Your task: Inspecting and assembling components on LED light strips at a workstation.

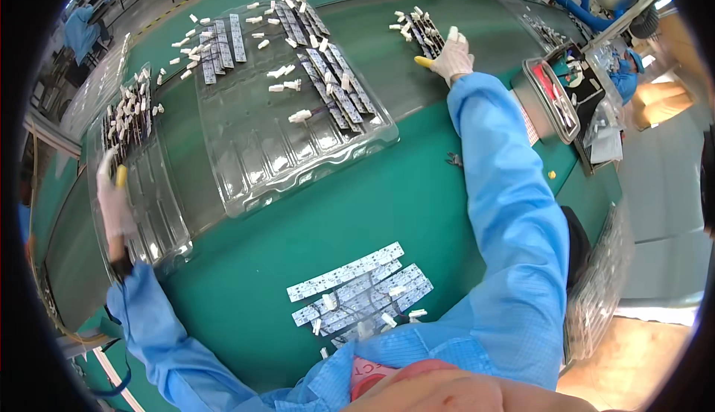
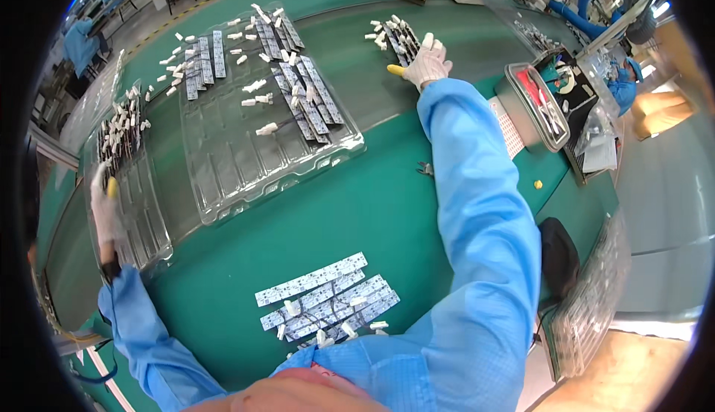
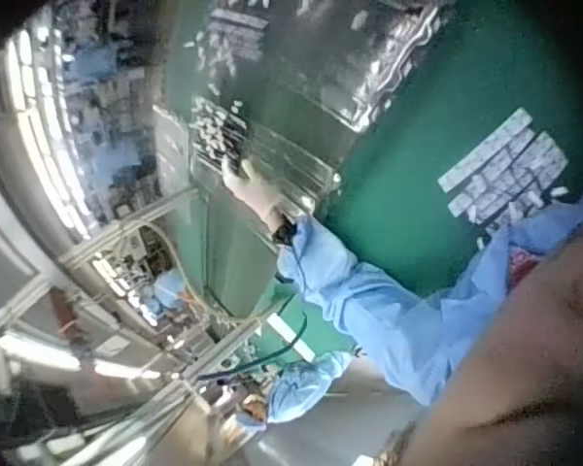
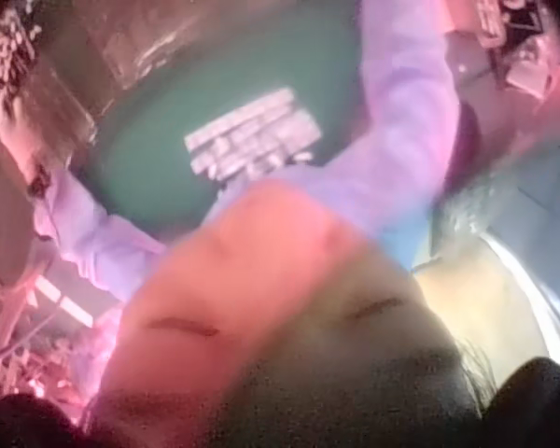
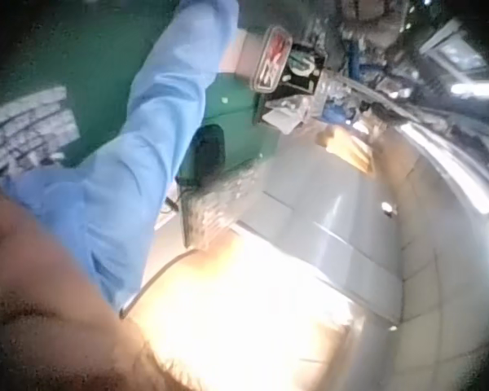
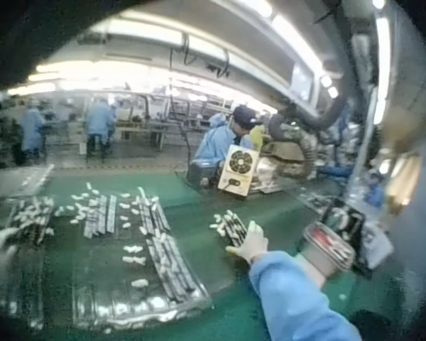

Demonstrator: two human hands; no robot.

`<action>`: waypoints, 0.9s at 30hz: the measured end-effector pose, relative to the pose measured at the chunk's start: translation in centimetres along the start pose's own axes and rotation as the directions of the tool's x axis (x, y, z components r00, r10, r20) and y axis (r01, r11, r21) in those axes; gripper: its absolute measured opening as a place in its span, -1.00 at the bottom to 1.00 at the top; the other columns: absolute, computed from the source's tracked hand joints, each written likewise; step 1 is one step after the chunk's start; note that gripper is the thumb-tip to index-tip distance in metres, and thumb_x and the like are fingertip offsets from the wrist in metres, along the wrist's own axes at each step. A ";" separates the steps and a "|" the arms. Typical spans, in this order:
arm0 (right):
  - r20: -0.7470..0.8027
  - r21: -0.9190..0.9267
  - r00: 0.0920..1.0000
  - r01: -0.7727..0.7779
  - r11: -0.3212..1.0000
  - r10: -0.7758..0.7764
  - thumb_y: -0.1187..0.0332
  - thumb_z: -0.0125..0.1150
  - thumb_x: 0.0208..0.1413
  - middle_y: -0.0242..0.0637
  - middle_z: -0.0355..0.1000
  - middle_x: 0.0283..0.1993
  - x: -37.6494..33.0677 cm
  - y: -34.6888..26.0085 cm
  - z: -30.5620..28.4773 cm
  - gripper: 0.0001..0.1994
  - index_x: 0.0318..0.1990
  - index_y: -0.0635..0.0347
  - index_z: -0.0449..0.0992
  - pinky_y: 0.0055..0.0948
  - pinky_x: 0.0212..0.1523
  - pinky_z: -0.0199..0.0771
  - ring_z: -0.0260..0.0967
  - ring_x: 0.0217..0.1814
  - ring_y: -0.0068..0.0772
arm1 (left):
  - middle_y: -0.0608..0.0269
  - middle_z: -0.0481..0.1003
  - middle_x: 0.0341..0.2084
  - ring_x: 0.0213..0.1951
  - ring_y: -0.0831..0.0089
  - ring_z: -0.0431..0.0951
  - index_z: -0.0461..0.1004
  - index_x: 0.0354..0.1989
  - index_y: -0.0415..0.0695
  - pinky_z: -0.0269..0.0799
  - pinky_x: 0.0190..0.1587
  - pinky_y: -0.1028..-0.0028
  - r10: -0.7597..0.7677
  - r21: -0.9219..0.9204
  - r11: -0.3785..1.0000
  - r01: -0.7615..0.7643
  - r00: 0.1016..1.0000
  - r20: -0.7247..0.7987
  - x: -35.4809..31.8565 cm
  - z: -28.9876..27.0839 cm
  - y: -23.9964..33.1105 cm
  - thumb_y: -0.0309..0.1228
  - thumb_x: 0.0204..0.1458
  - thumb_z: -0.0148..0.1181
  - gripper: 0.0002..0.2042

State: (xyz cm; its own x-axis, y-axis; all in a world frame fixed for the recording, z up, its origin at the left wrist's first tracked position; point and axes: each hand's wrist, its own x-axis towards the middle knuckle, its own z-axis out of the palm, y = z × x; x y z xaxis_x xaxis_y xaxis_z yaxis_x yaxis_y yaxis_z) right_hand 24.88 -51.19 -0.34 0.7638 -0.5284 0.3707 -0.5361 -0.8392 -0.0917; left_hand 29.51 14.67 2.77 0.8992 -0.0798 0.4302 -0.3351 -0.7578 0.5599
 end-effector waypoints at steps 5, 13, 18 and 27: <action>0.179 0.181 0.983 -0.065 0.981 0.032 0.13 0.33 -0.12 -0.02 0.28 0.10 2.2 -3.0 2.7 -0.46 0.05 0.03 0.33 -0.17 -0.02 0.37 0.32 0.06 0.04 | 0.08 0.29 0.11 0.22 0.21 0.19 0.29 0.10 -0.22 0.03 0.26 0.35 0.064 -0.237 0.971 0.019 0.939 0.337 -13.7 -2.4 14.4 -0.68 -0.18 0.03 -0.47; -0.143 0.897 0.868 0.316 0.308 -0.475 0.45 0.00 0.12 -0.27 0.44 -0.21 2.4 3.0 1.8 -0.78 -0.07 0.20 0.36 -0.48 -0.26 0.39 0.40 -0.23 -0.48 | -0.01 0.15 0.18 0.28 -0.01 0.01 0.10 0.21 -0.19 -0.26 0.31 -0.01 0.451 -0.321 0.892 -0.318 0.585 0.673 -23.9 1.0 21.7 -0.04 -0.08 0.14 -0.28; -0.061 0.896 0.674 0.361 0.256 -0.736 0.52 0.02 0.06 -0.19 0.38 -0.11 -17.5 -6.5 -13.2 -0.75 -0.06 0.22 0.36 -0.40 -0.07 0.34 0.34 -0.07 -0.28 | 0.01 0.23 0.12 0.24 0.00 0.11 0.15 0.18 -0.17 -0.24 0.31 -0.01 0.396 -0.305 0.916 -0.261 0.712 0.580 -26.5 2.2 21.1 -0.13 -0.03 0.09 -0.38; -0.075 0.297 0.097 0.952 0.071 -0.992 0.42 0.30 -0.32 -0.21 0.17 0.16 -25.2 -9.4 -10.8 -0.37 0.06 0.03 0.29 0.09 0.24 0.03 0.04 0.29 -0.12 | -0.02 0.24 0.12 0.15 0.05 0.23 0.30 0.09 -0.17 0.14 0.17 0.24 0.300 -0.305 0.909 -0.284 0.954 0.006 -25.3 1.0 21.7 0.09 0.14 -0.23 -0.42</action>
State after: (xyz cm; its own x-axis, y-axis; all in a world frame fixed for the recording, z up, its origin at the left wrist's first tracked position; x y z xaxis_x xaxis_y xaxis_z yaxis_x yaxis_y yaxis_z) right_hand 6.82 -28.59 1.19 0.5793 0.7912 0.1962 0.7961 -0.6008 0.0721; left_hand -0.22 -0.45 3.34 0.7592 -0.3074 0.5736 -0.6454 -0.4690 0.6029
